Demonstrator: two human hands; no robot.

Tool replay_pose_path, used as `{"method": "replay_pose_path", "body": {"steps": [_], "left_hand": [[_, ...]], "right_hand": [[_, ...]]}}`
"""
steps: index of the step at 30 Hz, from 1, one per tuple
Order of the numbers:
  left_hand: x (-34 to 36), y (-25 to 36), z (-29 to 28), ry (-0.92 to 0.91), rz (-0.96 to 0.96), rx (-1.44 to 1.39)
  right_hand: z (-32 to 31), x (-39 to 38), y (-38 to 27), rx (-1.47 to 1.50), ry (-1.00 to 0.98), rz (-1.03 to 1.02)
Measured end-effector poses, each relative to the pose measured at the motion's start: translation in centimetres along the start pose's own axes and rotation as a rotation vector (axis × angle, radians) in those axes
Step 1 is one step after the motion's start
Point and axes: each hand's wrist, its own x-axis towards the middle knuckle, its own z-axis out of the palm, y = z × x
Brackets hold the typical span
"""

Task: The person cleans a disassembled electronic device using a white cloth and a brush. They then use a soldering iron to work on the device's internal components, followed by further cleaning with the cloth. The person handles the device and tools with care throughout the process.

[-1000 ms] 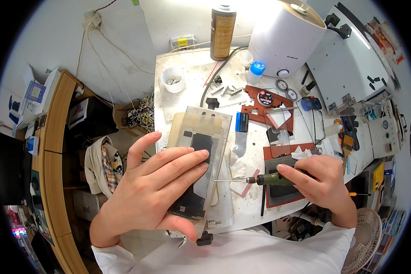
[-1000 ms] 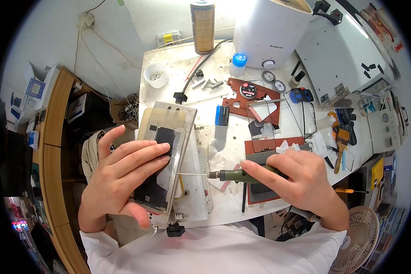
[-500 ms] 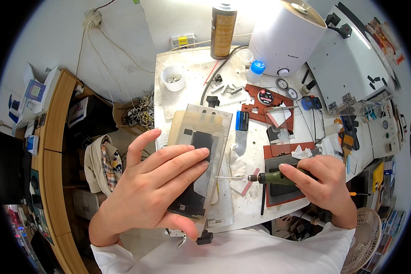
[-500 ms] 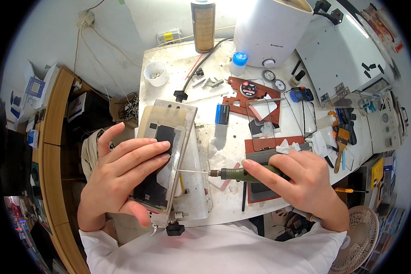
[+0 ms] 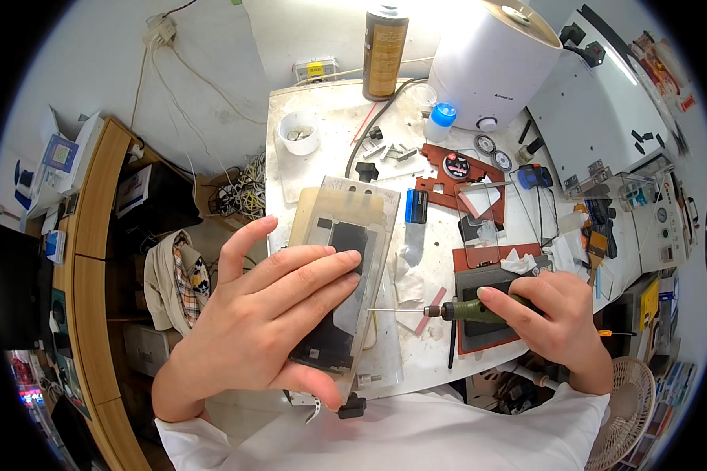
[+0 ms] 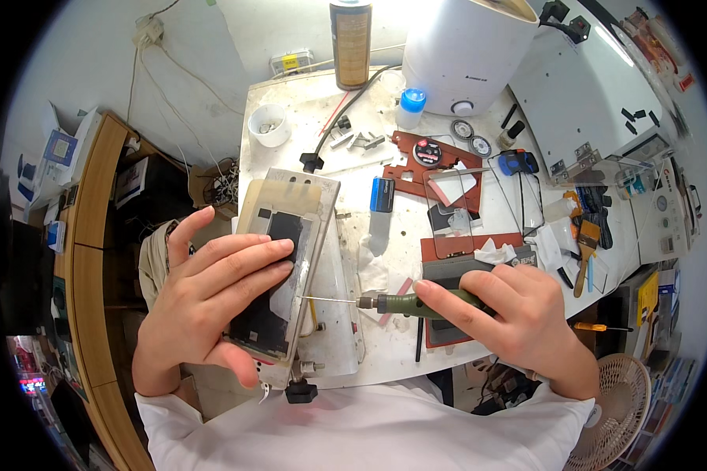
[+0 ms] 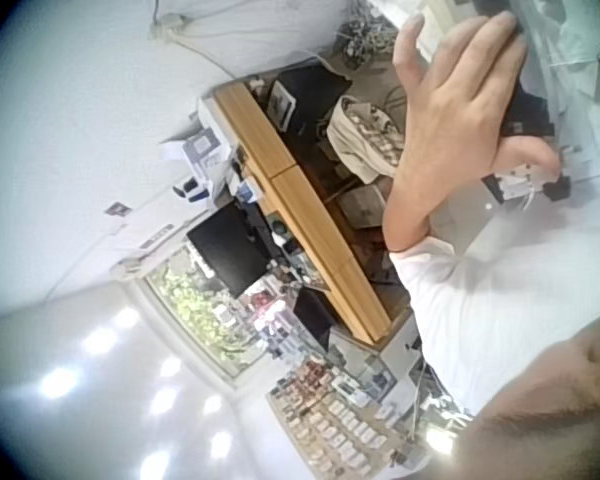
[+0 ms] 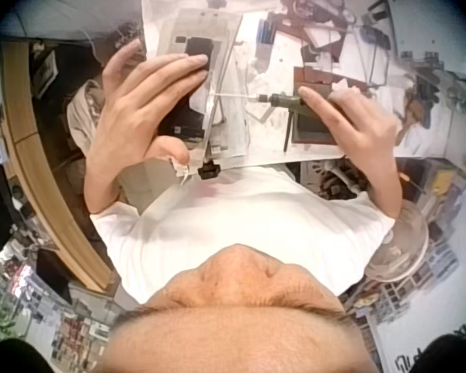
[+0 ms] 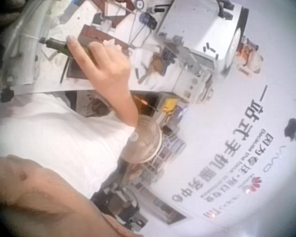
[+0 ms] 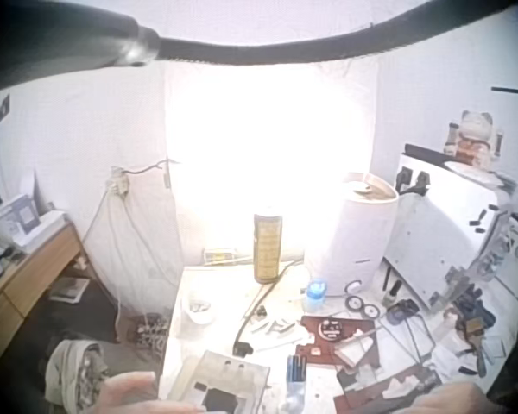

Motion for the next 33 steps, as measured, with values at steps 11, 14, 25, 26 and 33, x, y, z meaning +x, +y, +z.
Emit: {"method": "replay_pose_path", "body": {"steps": [11, 14, 25, 26, 33], "left_hand": [[-0.1, 0.1, 0.0, -0.011, -0.003, 0.021], [-0.2, 0.1, 0.0, -0.013, -0.009, 0.025], [-0.2, -0.2, 0.2, 0.015, -0.019, -0.028], [-0.2, -0.2, 0.2, 0.015, -0.018, -0.023], [-0.3, -0.2, 0.3, 0.015, -0.030, -0.026]], "right_hand": [[0.2, -0.1, -0.3, -0.007, 0.005, 0.000], [0.0, -0.3, -0.6, 0.014, 0.000, -0.022], [0.2, -0.5, -1.1, 0.004, 0.015, -0.029], [0.1, -0.6, -1.2, 0.016, 0.016, -0.039], [0.1, -0.6, -1.5, -0.010, 0.028, -0.035]]}}
